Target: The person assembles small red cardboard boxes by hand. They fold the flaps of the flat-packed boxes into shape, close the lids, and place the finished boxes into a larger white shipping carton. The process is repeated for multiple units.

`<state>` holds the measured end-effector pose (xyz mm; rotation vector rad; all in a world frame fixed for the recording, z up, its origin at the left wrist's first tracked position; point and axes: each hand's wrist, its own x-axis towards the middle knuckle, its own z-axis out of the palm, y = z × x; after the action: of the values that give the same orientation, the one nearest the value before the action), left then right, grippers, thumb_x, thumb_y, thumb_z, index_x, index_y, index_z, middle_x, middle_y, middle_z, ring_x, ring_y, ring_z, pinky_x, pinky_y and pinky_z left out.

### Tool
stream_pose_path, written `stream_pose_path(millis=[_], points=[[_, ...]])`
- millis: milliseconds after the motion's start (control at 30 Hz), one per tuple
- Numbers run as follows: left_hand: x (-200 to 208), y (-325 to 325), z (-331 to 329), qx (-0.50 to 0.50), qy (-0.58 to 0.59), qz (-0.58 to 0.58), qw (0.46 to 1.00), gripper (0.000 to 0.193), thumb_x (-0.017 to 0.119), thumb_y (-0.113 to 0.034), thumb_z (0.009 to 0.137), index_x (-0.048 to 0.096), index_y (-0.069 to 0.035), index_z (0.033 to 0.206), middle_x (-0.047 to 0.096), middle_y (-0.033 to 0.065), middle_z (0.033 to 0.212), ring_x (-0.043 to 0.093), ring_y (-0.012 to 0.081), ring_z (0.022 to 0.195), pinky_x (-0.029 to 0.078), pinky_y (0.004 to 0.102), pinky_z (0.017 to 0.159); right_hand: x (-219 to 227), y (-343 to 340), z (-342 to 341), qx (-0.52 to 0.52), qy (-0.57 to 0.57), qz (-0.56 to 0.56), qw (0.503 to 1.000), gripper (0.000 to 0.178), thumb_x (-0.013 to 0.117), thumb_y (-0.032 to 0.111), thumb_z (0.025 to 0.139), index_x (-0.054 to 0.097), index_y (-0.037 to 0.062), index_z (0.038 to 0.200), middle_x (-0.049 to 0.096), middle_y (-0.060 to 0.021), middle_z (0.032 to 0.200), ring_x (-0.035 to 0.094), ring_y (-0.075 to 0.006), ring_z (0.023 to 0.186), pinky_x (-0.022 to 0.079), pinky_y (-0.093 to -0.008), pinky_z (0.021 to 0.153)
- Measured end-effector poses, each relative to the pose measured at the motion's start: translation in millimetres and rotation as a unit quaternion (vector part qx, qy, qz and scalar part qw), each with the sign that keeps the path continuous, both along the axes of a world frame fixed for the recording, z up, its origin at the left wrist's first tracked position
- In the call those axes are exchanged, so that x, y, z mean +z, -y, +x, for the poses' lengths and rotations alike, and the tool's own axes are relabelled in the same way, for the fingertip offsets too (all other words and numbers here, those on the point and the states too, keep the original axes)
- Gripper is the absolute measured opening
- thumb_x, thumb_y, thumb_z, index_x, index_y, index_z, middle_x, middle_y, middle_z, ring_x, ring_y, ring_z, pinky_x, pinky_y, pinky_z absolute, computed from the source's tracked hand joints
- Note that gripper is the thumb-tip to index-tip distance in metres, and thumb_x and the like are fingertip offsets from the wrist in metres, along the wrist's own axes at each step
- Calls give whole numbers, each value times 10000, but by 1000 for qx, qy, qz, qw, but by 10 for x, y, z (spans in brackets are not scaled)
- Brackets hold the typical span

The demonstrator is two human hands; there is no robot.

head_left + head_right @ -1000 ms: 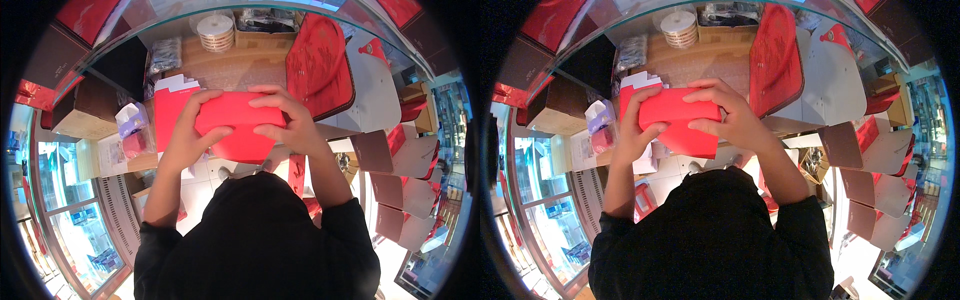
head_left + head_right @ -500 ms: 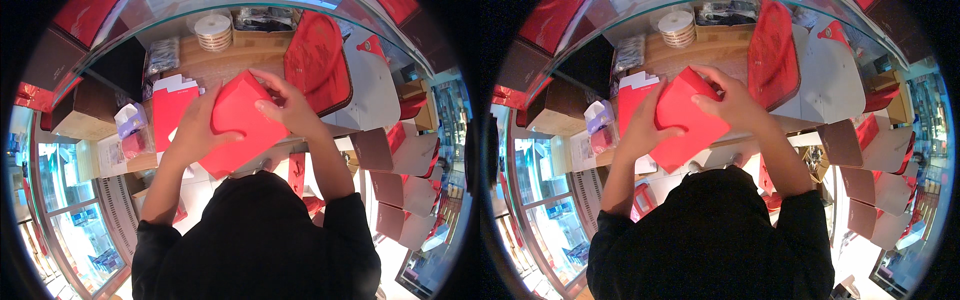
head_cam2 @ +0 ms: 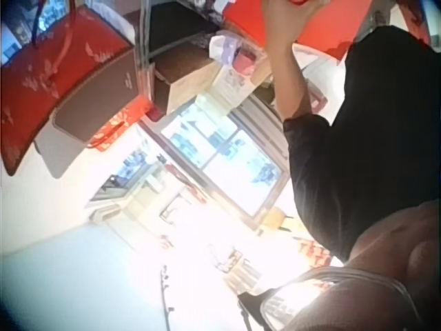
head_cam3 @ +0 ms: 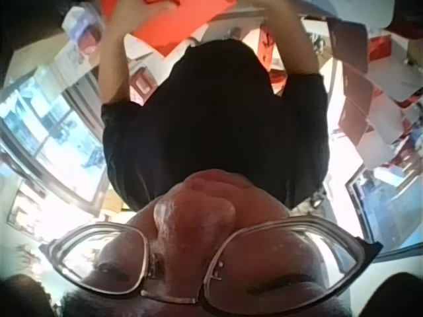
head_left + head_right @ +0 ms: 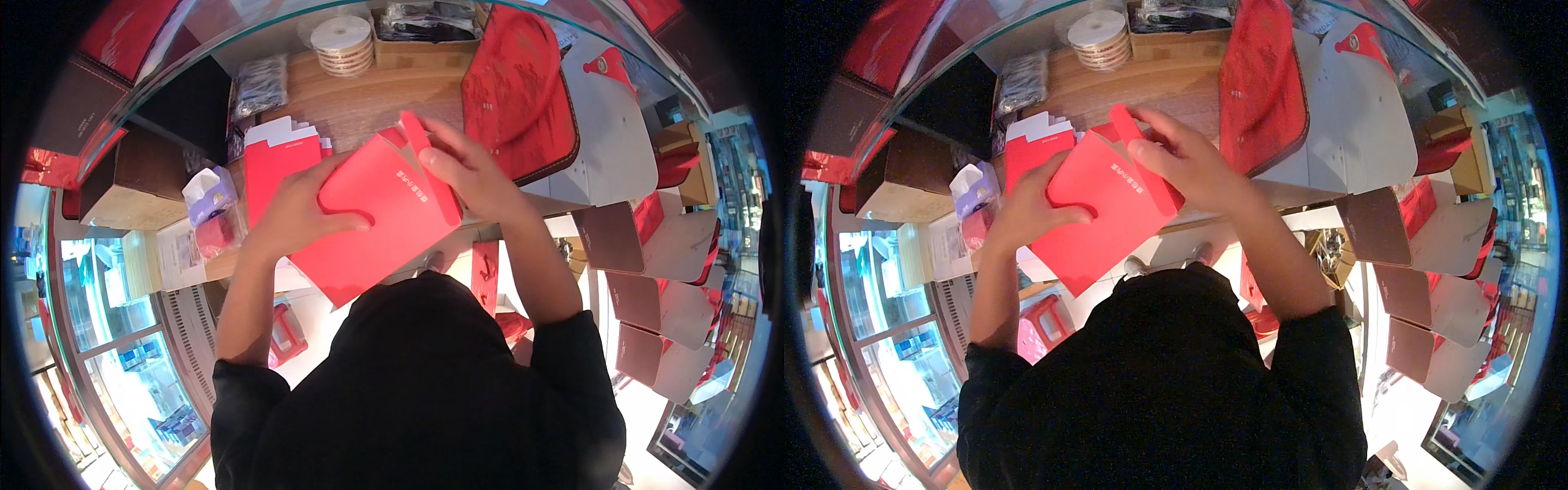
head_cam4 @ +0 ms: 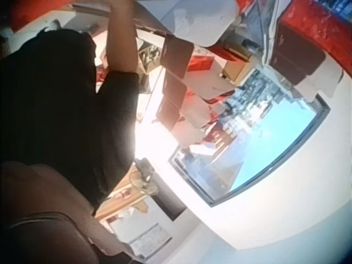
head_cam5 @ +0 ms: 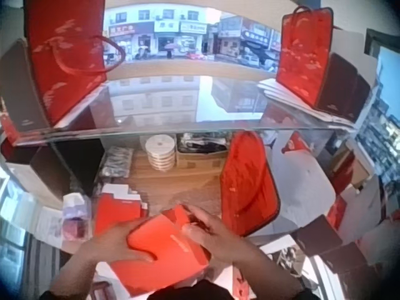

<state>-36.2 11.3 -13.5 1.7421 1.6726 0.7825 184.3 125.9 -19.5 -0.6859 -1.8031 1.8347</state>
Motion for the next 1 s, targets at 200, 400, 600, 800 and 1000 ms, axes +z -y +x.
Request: stream_pose_path(millis=[200, 400, 600, 800, 1000], points=[[-91, 20, -125, 11, -20, -7, 1000, 844, 826, -415, 576, 510, 16, 1229, 641, 197, 1026, 641, 317, 937, 492, 363, 813, 146, -33, -29, -15, 5, -24, 1000, 582, 561, 366, 914, 400, 25, 1357, 571, -90, 1100, 544, -119, 959, 453, -266, 819], [4, -11, -83, 50, 36, -49, 997, 828, 822, -396, 569, 513, 26, 1211, 644, 196, 1018, 641, 316, 944, 490, 364, 824, 205, 86, -94, -3, 60, 7, 998, 637, 598, 396, 884, 391, 25, 1359, 577, -104, 1137, 550, -137, 1002, 452, -281, 850], [-62, 15, -182, 28, -5, -30, 999, 839, 833, -374, 548, 509, 1, 1225, 638, 165, 1058, 619, 289, 1009, 470, 367, 875, 196, 22, -53, 41, -2, -65, 997, 660, 634, 352, 865, 367, 25, 1373, 570, -96, 1166, 549, -146, 1031, 454, -284, 865], [-51, 33, -162, 22, 40, -22, 999, 872, 860, -360, 523, 501, -8, 1236, 618, 159, 1127, 601, 288, 1059, 459, 371, 901, 126, 1, -47, 11, -28, -61, 998, 683, 644, 304, 863, 328, 10, 1391, 551, -129, 1209, 538, -178, 1074, 433, -290, 904], [-69, 30, -167, 38, 62, -50, 996, 856, 860, -368, 535, 508, -14, 1231, 632, 155, 1094, 615, 281, 1034, 468, 361, 888, 111, 144, -97, 20, 23, 97, 995, 677, 566, 199, 923, 192, 47, 1466, 424, -122, 1368, 446, -179, 1207, 362, -309, 1001]])
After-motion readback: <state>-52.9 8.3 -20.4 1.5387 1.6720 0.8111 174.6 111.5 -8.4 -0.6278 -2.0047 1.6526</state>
